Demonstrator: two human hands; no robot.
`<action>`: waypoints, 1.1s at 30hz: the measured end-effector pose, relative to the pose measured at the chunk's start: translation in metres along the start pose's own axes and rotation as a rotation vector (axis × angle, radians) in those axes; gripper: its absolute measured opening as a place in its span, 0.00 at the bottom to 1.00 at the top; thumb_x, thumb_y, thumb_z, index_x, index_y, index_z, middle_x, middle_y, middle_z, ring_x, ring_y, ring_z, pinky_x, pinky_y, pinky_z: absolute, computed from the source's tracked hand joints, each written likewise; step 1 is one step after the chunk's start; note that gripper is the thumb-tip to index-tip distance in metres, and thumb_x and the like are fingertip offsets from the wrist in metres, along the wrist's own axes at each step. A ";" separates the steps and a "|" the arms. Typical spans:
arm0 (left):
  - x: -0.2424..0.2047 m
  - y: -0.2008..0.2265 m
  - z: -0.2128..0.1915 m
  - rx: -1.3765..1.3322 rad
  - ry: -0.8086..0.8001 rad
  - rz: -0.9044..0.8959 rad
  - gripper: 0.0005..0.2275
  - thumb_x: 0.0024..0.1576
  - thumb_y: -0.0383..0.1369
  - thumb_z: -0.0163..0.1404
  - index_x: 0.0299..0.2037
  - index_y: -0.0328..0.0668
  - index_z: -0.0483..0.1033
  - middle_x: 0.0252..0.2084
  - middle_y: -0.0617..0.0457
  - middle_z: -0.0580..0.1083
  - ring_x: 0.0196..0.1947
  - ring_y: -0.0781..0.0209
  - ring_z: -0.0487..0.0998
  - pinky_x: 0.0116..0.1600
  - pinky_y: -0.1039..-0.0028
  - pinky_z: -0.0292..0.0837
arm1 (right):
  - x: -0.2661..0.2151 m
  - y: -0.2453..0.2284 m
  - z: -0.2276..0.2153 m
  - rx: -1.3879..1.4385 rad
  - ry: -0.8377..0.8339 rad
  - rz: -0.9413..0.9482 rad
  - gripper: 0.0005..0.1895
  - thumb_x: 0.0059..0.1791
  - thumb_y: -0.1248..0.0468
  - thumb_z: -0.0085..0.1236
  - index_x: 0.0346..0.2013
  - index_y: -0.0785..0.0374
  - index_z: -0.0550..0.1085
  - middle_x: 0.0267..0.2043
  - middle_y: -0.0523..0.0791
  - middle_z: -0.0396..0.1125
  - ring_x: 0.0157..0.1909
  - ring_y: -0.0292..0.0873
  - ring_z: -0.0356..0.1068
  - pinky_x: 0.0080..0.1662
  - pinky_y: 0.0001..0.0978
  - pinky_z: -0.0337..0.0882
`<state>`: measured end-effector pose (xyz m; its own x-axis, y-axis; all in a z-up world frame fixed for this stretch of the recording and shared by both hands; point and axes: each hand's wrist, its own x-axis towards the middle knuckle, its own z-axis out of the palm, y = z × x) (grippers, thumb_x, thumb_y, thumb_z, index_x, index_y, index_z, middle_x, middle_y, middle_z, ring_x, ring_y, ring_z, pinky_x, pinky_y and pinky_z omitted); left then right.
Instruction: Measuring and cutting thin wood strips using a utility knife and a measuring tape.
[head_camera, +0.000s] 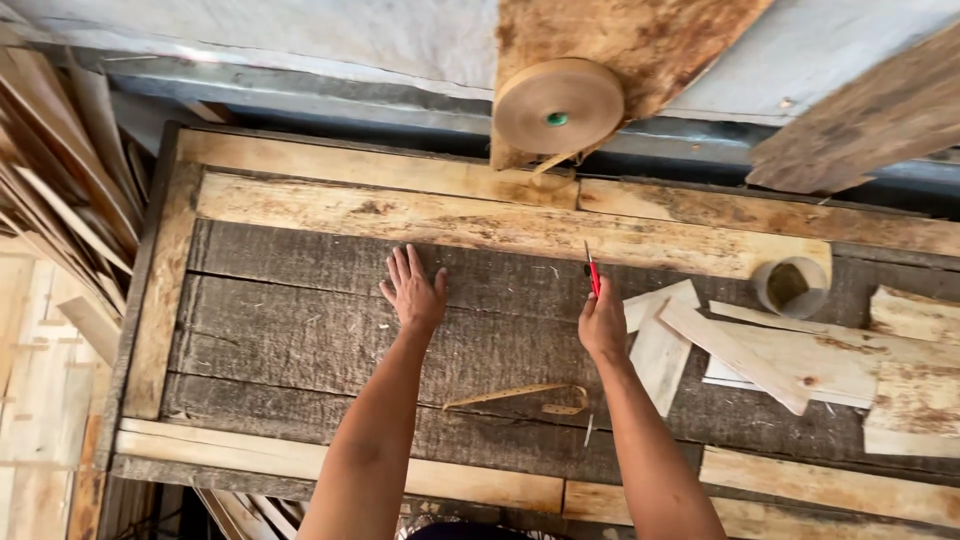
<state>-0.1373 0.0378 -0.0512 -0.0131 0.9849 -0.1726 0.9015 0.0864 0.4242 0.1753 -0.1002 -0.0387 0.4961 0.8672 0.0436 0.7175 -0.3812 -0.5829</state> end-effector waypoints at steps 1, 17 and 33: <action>0.008 -0.004 -0.004 0.001 0.004 0.000 0.39 0.62 0.53 0.47 0.78 0.43 0.43 0.80 0.42 0.44 0.79 0.43 0.39 0.74 0.35 0.36 | -0.003 -0.007 0.009 0.002 0.001 -0.003 0.21 0.53 0.68 0.47 0.62 0.64 0.65 0.43 0.58 0.71 0.45 0.65 0.70 0.43 0.57 0.70; 0.036 -0.010 -0.061 0.224 -0.375 -0.004 0.46 0.61 0.59 0.44 0.78 0.54 0.24 0.81 0.49 0.28 0.80 0.46 0.36 0.74 0.37 0.42 | -0.024 -0.100 0.077 -0.024 -0.078 0.068 0.28 0.54 0.69 0.45 0.69 0.70 0.58 0.64 0.59 0.63 0.62 0.61 0.66 0.62 0.51 0.67; 0.038 -0.005 -0.056 0.304 -0.382 0.030 0.45 0.59 0.61 0.47 0.78 0.64 0.28 0.81 0.49 0.29 0.79 0.44 0.39 0.70 0.32 0.49 | 0.016 -0.063 0.058 -0.028 0.017 0.192 0.33 0.50 0.70 0.48 0.71 0.66 0.56 0.60 0.62 0.61 0.62 0.66 0.59 0.58 0.55 0.65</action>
<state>-0.1669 0.0836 -0.0100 0.1236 0.8560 -0.5019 0.9852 -0.0453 0.1653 0.1094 -0.0441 -0.0488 0.6333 0.7721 -0.0528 0.6219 -0.5483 -0.5591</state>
